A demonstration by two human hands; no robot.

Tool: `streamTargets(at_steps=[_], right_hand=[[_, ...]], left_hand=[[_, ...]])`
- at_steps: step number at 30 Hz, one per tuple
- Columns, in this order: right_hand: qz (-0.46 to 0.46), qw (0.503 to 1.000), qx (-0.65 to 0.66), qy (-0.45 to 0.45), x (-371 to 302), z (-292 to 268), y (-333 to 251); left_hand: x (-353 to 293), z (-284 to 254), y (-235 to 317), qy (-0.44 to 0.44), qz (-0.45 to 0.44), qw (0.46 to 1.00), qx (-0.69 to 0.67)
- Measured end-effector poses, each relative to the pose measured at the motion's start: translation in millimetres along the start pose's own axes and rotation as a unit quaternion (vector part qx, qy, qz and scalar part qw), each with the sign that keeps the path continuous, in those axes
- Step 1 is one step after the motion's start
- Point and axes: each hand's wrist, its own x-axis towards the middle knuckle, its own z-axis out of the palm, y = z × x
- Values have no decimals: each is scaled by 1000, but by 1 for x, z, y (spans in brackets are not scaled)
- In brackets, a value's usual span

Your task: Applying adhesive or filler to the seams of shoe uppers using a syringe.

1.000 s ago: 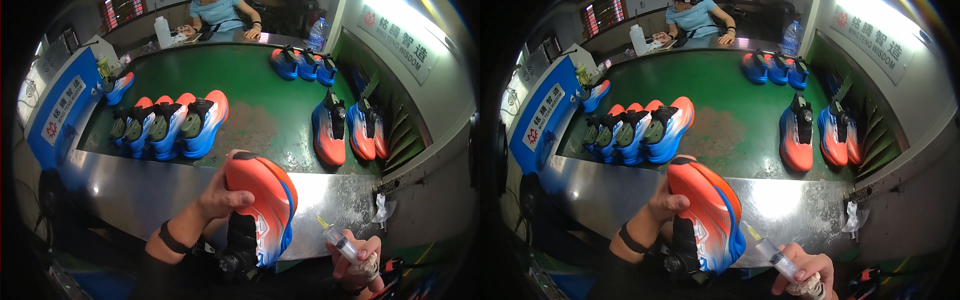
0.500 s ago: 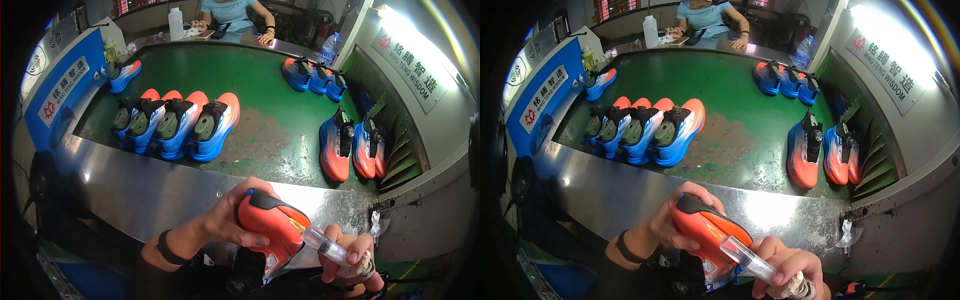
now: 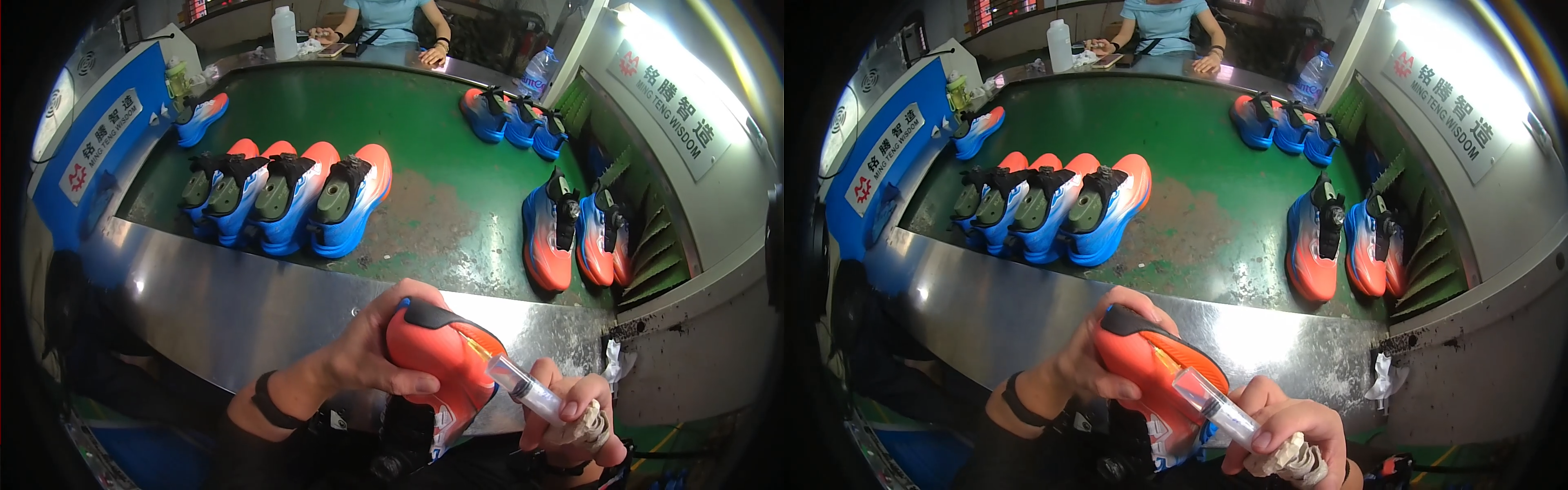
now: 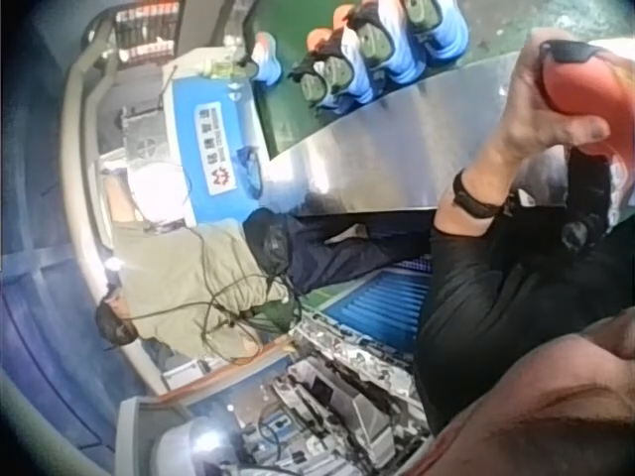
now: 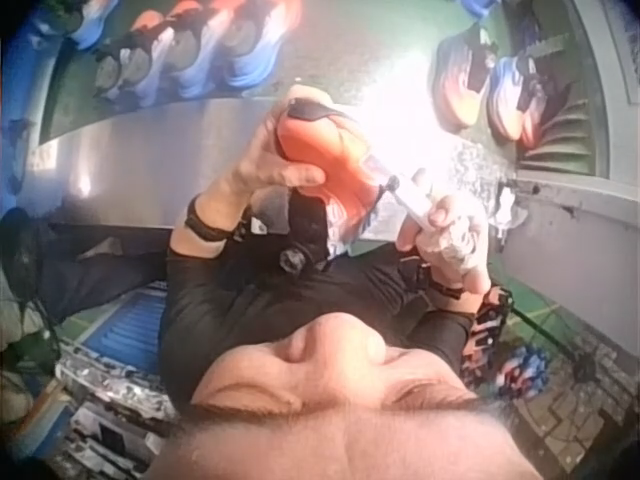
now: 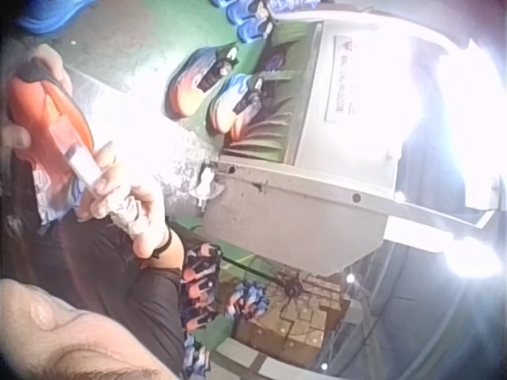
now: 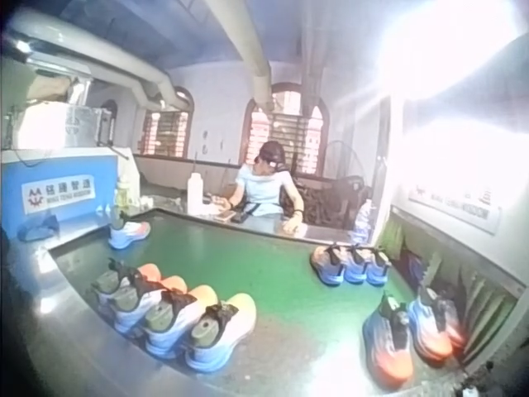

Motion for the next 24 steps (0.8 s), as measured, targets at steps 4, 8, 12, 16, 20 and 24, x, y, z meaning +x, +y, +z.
streamTargets(at_steps=[4,8,12,16,20,24], right_hand=[[4,1000,3,8,-5,-4,2],[14,999,17,25,-14,-9,2],[25,999,23,31,-21,-13,4],[83,994,31,65,-31,-11,3],[48,994,35,88,-34,-13,13],[64,993,31,89,-43,-18,18]], left_hand=[[0,-3,-1,21,-13,1000,9],[3,-5,-1,60,-30,998,6],[5,-3,4,79,-36,996,-15],[3,-9,-5,82,-33,995,-45],[6,-16,-8,92,-54,993,-56],[6,-12,-4,129,-43,989,-65]])
